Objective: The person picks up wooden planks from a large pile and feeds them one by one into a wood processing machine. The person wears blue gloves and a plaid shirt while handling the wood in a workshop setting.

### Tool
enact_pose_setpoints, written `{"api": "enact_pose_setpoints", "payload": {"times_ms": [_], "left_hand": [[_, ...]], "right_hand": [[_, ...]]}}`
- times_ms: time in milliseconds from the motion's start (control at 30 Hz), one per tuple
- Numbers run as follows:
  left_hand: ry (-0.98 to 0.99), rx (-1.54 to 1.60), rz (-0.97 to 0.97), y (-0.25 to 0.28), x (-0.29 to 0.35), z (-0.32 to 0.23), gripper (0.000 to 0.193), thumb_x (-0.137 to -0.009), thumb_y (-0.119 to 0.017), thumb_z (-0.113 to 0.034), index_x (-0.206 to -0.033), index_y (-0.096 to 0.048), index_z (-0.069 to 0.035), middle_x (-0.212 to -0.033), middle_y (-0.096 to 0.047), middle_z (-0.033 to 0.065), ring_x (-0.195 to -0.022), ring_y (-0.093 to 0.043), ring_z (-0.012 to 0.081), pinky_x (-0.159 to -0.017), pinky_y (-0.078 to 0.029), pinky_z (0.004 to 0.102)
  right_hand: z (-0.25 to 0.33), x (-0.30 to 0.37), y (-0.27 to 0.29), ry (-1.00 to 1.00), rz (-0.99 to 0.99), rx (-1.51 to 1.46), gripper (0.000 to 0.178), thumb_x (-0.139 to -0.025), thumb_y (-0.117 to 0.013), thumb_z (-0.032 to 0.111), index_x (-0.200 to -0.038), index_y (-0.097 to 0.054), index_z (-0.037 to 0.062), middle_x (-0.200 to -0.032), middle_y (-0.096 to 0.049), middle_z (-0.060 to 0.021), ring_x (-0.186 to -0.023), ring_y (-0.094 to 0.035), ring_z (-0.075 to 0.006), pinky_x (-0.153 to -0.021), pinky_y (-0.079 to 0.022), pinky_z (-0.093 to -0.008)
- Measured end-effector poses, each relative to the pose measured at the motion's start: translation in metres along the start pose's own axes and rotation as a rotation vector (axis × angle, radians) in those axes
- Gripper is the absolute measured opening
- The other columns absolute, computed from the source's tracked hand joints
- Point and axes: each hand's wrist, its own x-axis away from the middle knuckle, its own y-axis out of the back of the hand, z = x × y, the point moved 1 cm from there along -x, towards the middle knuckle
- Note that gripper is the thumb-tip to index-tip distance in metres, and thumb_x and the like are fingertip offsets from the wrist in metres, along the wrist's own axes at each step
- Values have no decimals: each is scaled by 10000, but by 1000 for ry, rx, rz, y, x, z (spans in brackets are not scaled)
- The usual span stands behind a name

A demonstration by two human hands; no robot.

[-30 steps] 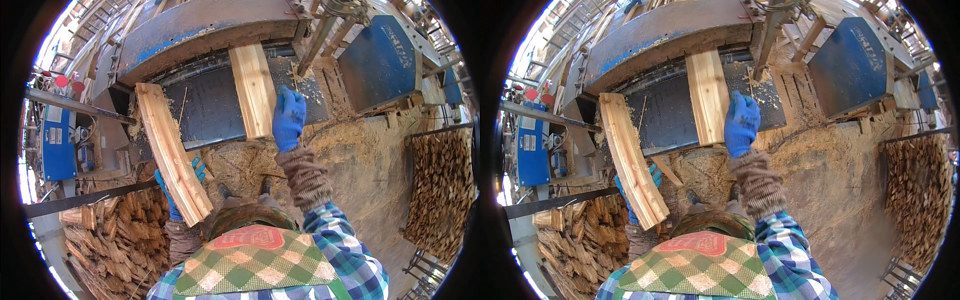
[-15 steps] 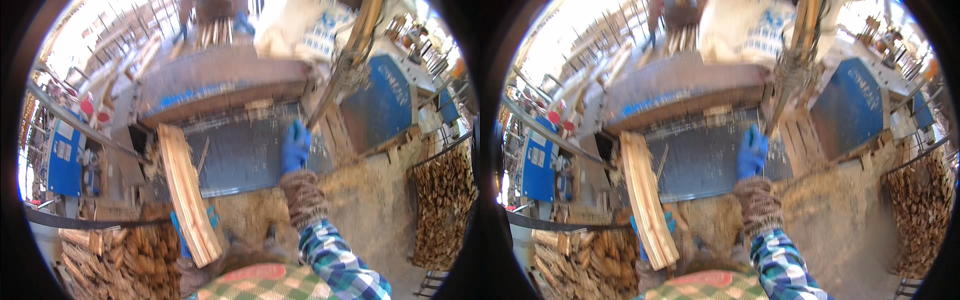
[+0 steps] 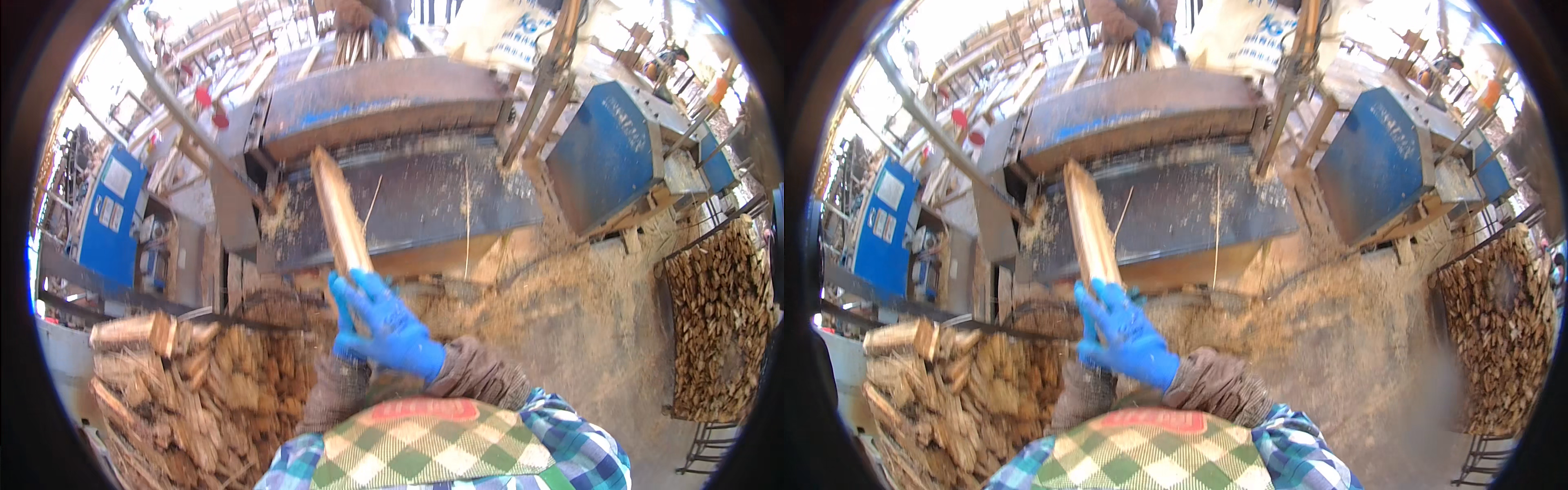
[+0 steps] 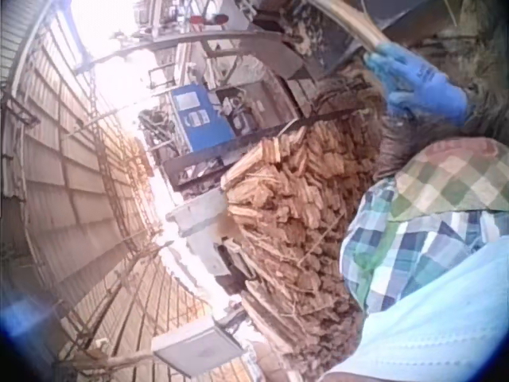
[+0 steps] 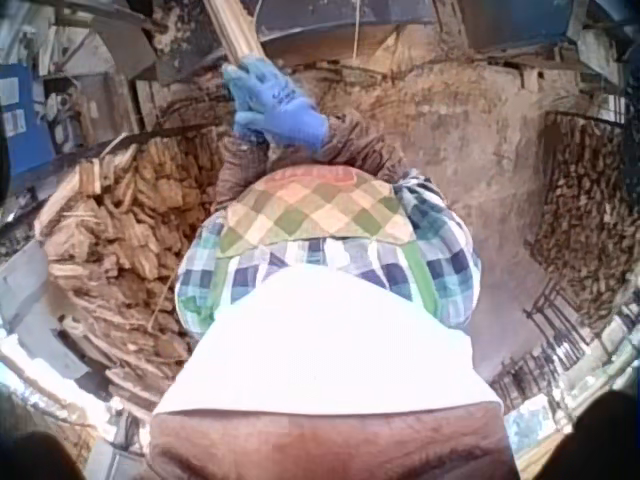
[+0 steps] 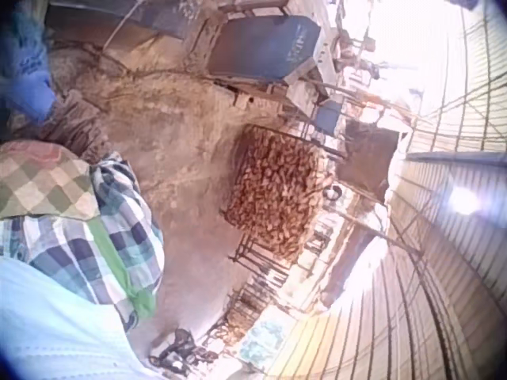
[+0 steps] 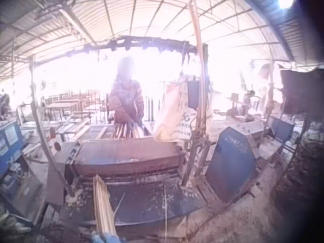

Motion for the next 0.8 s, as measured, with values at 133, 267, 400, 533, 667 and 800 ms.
{"api": "enact_pose_setpoints", "payload": {"times_ms": [133,267,400,533,667,800], "left_hand": [[18,-5,40,-9,6,17,896,-935,-530,-687,-1521,-333,-39,-1401,-495,296,-1119,-657,362,-852,-627,479],[34,-5,44,-5,25,39,891,-931,-532,-695,-1503,-360,-33,-1364,-528,297,-1085,-675,350,-830,-639,460],[37,-11,54,1,38,48,887,-927,-534,-702,-1485,-388,-28,-1326,-562,297,-1050,-694,338,-808,-650,440],[46,-25,108,10,37,43,884,-923,-537,-710,-1467,-415,-23,-1289,-595,298,-1015,-712,326,-786,-662,420],[68,75,209,11,38,10,883,-919,-539,-718,-1449,-442,-18,-1252,-629,298,-981,-731,313,-764,-673,401],[243,382,255,21,53,-41,985,-863,-570,-775,-1485,-404,-30,-1291,-596,331,-1071,-685,389,-879,-606,526]], "right_hand": [[-23,59,29,-312,-48,-463,700,-980,-664,157,-1583,-322,59,-1615,-368,-163,-1493,-347,-256,-1202,-314,-368],[-68,129,16,-569,-205,-586,711,-1014,-627,145,-1612,-250,68,-1655,-304,-119,-1512,-299,-216,-1203,-305,-344],[-68,142,-11,-584,-348,-689,645,-1034,-576,77,-1600,-268,40,-1650,-306,-107,-1507,-300,-213,-1203,-313,-348],[-64,139,-10,-621,-425,-672,560,-1049,-559,95,-1566,-355,29,-1605,-390,-121,-1456,-388,-208,-1156,-392,-347],[-69,135,-10,-561,-451,-613,550,-1053,-550,100,-1564,-359,31,-1594,-405,-132,-1434,-419,-207,-1148,-410,-346],[-69,110,-16,-572,-454,-545,530,-1059,-551,112,-1567,-399,108,-1326,-593,-80,-915,-462,-83,-801,-454,-267]]}}
